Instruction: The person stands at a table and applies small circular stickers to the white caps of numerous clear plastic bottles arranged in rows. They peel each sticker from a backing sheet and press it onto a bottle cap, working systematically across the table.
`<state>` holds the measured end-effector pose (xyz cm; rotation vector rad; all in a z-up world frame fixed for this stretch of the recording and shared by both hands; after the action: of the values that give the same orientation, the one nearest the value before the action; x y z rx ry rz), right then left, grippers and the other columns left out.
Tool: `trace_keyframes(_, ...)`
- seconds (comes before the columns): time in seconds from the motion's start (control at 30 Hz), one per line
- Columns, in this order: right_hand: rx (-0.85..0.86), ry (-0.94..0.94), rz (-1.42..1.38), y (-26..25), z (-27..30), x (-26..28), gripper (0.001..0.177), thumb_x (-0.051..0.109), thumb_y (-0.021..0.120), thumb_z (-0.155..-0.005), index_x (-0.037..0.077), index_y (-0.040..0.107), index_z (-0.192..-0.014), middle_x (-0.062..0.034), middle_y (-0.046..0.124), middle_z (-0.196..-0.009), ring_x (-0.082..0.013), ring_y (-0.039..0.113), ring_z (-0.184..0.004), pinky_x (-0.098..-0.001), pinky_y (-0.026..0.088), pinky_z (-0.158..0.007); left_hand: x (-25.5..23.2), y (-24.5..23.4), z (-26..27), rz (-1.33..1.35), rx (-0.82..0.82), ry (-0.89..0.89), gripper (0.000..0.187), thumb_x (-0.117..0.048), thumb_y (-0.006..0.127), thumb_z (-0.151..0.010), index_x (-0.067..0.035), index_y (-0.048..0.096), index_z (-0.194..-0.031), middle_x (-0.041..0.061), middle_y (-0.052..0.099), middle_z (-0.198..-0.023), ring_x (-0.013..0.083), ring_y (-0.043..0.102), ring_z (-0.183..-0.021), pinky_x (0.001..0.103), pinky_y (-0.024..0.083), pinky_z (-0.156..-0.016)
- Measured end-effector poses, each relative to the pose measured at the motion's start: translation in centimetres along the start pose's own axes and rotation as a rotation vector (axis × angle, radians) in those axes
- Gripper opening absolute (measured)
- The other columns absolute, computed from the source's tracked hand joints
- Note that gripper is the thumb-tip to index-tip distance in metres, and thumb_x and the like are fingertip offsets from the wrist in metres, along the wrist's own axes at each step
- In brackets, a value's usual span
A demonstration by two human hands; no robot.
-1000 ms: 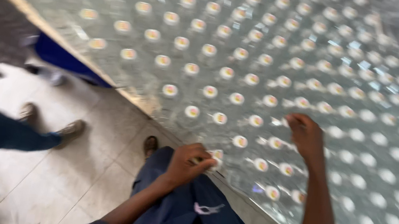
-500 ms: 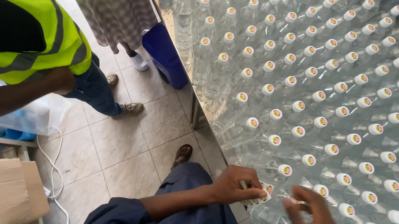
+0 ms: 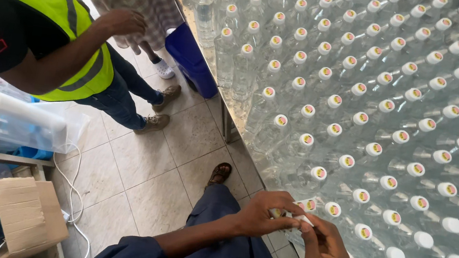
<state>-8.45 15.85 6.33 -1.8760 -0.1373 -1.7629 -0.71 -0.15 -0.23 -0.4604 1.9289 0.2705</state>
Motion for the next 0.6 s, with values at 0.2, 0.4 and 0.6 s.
trace_keyframes(0.2,-0.054,-0.027,0.006,0.2,0.2,-0.6,0.028,0.014,0.080,-0.096,0.003,0.079,-0.122,-0.0102,0.083,-0.111,-0.0167,0.079,-0.098,-0.0285,0.065,-0.091,-1.9,-0.3,-1.2,0.027,-0.027,0.084,0.017,-0.025,0.075,-0.108,-0.009,0.077,-0.114,0.012,0.073,-0.094,0.0238,0.072,-0.081,0.038,0.057,-0.072)
trace_keyframes(0.4,-0.042,-0.242,-0.167,0.6,-2.2,0.4,0.019,0.001,0.086,-0.093,-0.006,0.080,-0.110,-0.0157,0.077,-0.095,-0.0270,0.082,-0.084,-0.0397,0.069,-0.072,-0.7,-0.6,-2.2,0.050,-0.066,-0.034,0.016,-0.018,0.087,-0.098,-0.009,0.085,-0.112,0.014,0.079,-0.094,0.0255,0.074,-0.067,0.037,0.056,-0.054)
trace_keyframes(0.6,-0.076,-0.238,-0.137,1.7,-2.8,1.6,0.017,0.001,0.087,-0.091,-0.004,0.082,-0.107,-0.0165,0.077,-0.098,-0.0218,0.079,-0.085,-0.0363,0.067,-0.071,-0.1,-2.0,-3.5,0.057,-0.035,-0.051,0.014,-0.018,0.087,-0.097,-0.012,0.085,-0.109,0.015,0.080,-0.093,0.0298,0.074,-0.066,0.040,0.055,-0.053)
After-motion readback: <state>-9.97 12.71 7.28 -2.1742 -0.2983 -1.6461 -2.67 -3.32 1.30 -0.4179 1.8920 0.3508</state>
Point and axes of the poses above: each hand's wrist, its own z-axis away from the middle knuckle, its own y-axis out of the palm, x = y × z, the point moved 1 cm from there along -z, towards the middle knuckle
